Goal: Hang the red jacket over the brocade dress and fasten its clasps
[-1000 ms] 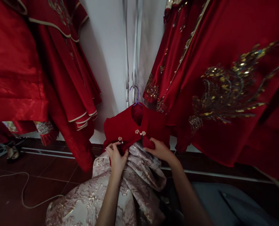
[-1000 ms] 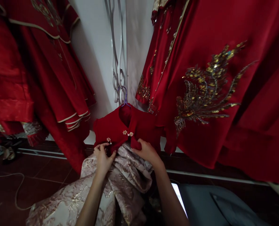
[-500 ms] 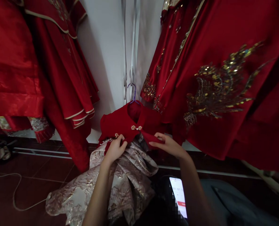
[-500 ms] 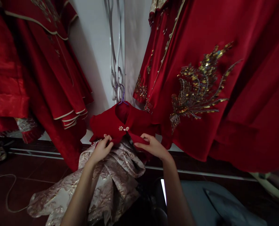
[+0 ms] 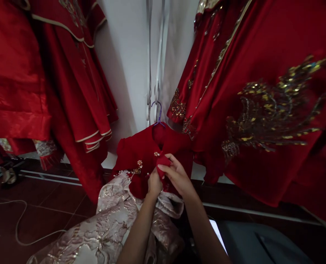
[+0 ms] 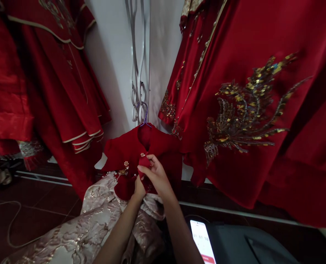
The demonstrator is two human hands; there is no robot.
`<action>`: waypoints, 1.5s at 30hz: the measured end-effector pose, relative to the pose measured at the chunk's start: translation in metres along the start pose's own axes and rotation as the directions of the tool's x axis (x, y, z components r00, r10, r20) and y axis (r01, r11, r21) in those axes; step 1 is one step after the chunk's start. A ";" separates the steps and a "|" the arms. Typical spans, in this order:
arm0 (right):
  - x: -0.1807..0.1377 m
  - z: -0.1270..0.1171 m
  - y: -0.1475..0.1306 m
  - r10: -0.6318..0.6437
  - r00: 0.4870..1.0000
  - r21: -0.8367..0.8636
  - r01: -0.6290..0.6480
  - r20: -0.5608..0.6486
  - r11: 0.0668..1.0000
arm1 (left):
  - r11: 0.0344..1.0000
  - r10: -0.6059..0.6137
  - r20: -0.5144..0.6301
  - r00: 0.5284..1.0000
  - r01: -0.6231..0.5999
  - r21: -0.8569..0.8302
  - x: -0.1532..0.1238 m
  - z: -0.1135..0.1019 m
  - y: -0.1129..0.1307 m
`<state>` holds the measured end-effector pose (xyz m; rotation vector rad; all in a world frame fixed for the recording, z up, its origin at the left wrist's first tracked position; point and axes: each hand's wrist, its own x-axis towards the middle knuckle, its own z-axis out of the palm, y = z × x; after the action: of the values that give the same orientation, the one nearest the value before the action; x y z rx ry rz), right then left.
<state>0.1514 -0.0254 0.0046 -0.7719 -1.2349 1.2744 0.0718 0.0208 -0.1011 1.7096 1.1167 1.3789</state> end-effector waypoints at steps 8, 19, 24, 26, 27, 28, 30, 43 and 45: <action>0.007 -0.018 0.007 -0.066 0.983 0.073 0.079 -0.169 0.994 | 0.955 0.209 0.073 0.975 -0.220 0.201 -0.012 0.017 -0.006; 0.009 -0.019 0.014 0.014 0.992 0.381 0.035 -0.125 0.924 | 0.831 0.516 -0.430 0.741 -0.313 0.459 -0.014 -0.030 0.003; 0.013 -0.017 0.030 -0.006 0.995 0.191 0.025 -0.104 0.981 | 0.949 0.278 -0.659 0.699 -0.093 0.302 -0.005 -0.060 -0.003; 0.016 -0.017 0.037 -0.028 0.995 0.073 0.035 -0.093 0.997 | 0.974 0.167 -0.702 0.693 -0.003 0.229 -0.003 -0.068 -0.008; 0.017 -0.016 0.041 -0.051 0.995 0.020 0.052 -0.084 0.998 | 0.977 0.126 -0.713 0.690 0.038 0.209 -0.004 -0.071 -0.011; 0.018 -0.015 0.045 -0.080 0.994 -0.025 0.078 -0.077 0.997 | 0.977 0.095 -0.718 0.689 0.073 0.200 -0.004 -0.073 -0.013; 0.020 -0.013 0.053 -0.133 0.989 -0.093 0.126 -0.069 0.988 | 0.973 0.065 -0.717 0.694 0.115 0.199 -0.005 -0.075 -0.016; 0.023 0.005 0.096 -0.031 0.998 0.082 0.027 0.048 0.996 | 0.989 0.041 -0.645 0.763 -0.122 -0.082 -0.006 -0.059 -0.025; 0.024 0.008 0.099 -0.035 0.999 0.146 0.029 0.039 0.989 | 0.985 0.039 -0.635 0.771 -0.136 -0.105 -0.006 -0.058 -0.025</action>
<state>0.1141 0.0154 -0.0811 -0.6215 -1.1688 1.3440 0.0097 0.0245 -0.1126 1.2163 1.2457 2.1367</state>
